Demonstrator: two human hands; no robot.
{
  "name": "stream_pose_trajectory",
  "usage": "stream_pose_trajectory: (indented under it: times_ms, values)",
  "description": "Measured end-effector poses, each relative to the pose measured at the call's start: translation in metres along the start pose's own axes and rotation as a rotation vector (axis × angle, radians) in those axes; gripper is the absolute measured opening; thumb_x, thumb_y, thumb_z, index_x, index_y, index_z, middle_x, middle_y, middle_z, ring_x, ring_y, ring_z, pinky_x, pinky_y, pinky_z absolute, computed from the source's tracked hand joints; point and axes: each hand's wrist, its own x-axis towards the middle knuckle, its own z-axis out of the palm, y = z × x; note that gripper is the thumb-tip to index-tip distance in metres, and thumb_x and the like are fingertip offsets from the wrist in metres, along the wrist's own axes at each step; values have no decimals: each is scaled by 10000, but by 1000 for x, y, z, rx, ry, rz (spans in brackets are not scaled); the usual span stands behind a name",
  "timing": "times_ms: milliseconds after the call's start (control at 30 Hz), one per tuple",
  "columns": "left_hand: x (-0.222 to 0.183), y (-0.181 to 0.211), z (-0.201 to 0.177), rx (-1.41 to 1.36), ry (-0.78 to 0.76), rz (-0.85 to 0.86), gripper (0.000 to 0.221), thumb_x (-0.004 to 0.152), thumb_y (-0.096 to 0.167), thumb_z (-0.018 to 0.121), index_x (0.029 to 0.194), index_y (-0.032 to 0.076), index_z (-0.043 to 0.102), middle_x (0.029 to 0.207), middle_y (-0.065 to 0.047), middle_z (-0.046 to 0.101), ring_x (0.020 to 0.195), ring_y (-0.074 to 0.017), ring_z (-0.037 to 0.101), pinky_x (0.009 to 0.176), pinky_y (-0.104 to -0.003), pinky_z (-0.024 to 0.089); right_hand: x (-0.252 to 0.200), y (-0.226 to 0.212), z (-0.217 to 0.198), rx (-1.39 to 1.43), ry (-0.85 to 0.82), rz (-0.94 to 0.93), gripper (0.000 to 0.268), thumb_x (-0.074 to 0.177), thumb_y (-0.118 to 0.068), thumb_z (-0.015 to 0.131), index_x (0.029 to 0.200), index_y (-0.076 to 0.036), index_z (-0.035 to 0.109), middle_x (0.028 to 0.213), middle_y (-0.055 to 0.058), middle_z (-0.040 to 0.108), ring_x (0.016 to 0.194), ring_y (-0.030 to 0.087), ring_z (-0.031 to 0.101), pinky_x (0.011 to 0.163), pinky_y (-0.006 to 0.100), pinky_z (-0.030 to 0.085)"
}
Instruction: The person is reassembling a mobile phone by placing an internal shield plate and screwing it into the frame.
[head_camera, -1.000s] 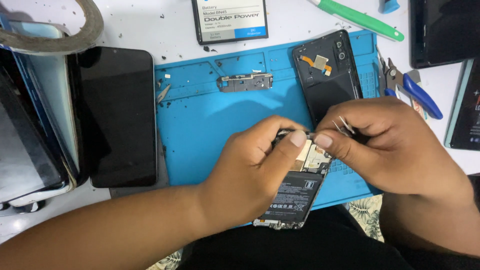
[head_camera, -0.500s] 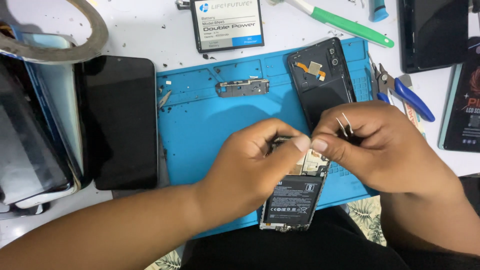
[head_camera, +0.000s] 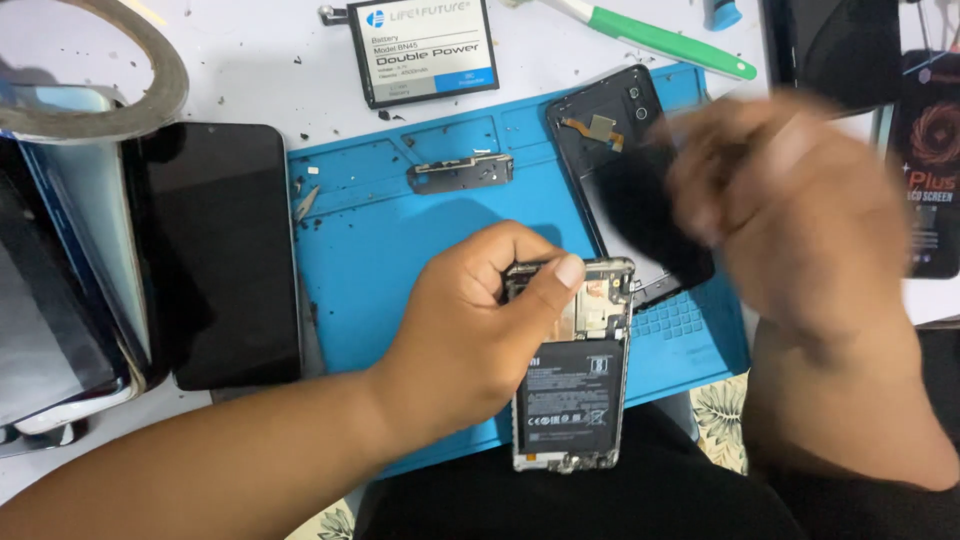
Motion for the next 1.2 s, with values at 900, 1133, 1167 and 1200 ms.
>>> stream_pose_trajectory:
  times_ms: [900,1133,1167,1200]
  values:
    - [3,7,2,2,28,-234,228,967,332,617,902,131,704,651,28,618,537,-92,480,550,-322,451,-26,-1,-74,-1164,-13,-144,267,1083,-65,767,1265,129,762,987,243,706,776,291,647,652,384,508]
    - [-3,3,3,-38,20,-192,225,976,335,618,930,122,675,557,56,434,473,-68,347,465,-327,333,15,-42,-17,-1274,-198,-320,250,1028,-211,762,1214,-44,773,962,73,700,865,265,677,698,411,514]
    - [-3,3,3,-40,24,-193,225,976,335,618,930,122,675,557,56,434,473,-68,347,465,-327,333,22,-44,-12,-1273,-202,-324,250,1028,-211,762,1214,-44,773,962,73,700,865,265,677,698,411,514]
    - [-4,3,4,-53,32,-189,201,977,311,630,928,120,669,538,63,416,458,-58,332,439,-315,309,30,-44,-7,-1303,-284,-328,279,1010,-242,731,1225,-65,738,973,86,678,868,303,671,681,439,522]
